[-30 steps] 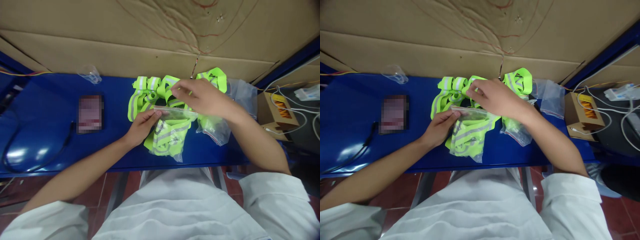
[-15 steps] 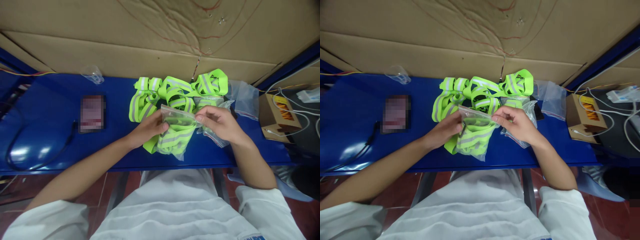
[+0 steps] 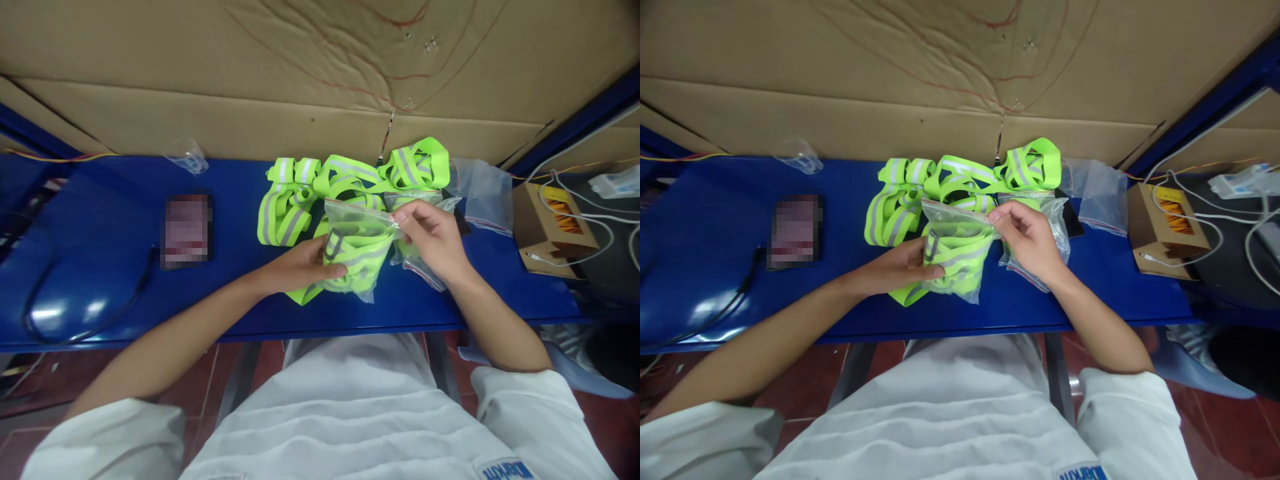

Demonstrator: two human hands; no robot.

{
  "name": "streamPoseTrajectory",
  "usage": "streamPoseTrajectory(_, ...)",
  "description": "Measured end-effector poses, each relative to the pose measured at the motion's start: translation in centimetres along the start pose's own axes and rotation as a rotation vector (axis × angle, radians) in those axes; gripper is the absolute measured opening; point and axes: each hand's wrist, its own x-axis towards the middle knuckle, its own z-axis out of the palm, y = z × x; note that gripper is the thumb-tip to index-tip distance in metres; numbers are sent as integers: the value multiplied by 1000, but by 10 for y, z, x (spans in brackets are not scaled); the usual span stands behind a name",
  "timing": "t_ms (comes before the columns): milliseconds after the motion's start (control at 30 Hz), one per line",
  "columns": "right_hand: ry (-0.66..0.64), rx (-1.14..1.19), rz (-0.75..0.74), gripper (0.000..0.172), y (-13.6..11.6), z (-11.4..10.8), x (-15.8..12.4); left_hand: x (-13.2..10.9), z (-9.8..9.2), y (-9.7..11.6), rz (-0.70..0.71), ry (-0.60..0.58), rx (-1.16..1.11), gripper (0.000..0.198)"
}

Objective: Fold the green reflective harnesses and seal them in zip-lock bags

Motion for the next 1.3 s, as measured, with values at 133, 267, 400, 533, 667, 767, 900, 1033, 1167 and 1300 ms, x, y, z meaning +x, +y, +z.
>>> streamPoseTrajectory(133, -149, 85, 185, 51, 2, -1, 1, 1, -2, 0, 64, 160, -43, 70)
streamPoseTrajectory(267, -347, 135, 268, 69, 3, 5, -6, 3, -6, 0, 159, 276, -9, 69)
streamPoseTrajectory(400, -375, 108, 290, 60, 7, 16, -11, 1, -3, -1, 193, 264, 239, 72)
streamPoseTrajectory(533, -230, 106, 270, 55, 5, 9, -8, -5, -5, 1, 266, 337, 589, 58)
streamPoseTrajectory(667, 29, 181, 180, 38, -2, -8, 2, -6, -19, 9, 389, 575, 780, 49)
streamPoseTrajectory(767, 271, 325, 130, 35, -4, -12, 13, -3, -29, 10, 343, 809, 1115, 38)
streamPoseTrajectory(900, 219, 469, 157, 35, 0, -1, 18, 0, -34, 3, 154, 829, 1396, 67)
streamPoseTrajectory(1033, -120, 312, 247, 40, 6, 9, 5, 2, -35, -3, 42, 690, 1386, 72)
streamPoseTrajectory(1167, -196, -108, 11, 31, 2, 12, 2, 5, -36, -4, 61, 619, 1345, 52)
streamPoseTrajectory(1300, -266, -591, -367, 33, -9, 15, 29, 7, -37, -7, 169, 572, 1323, 36)
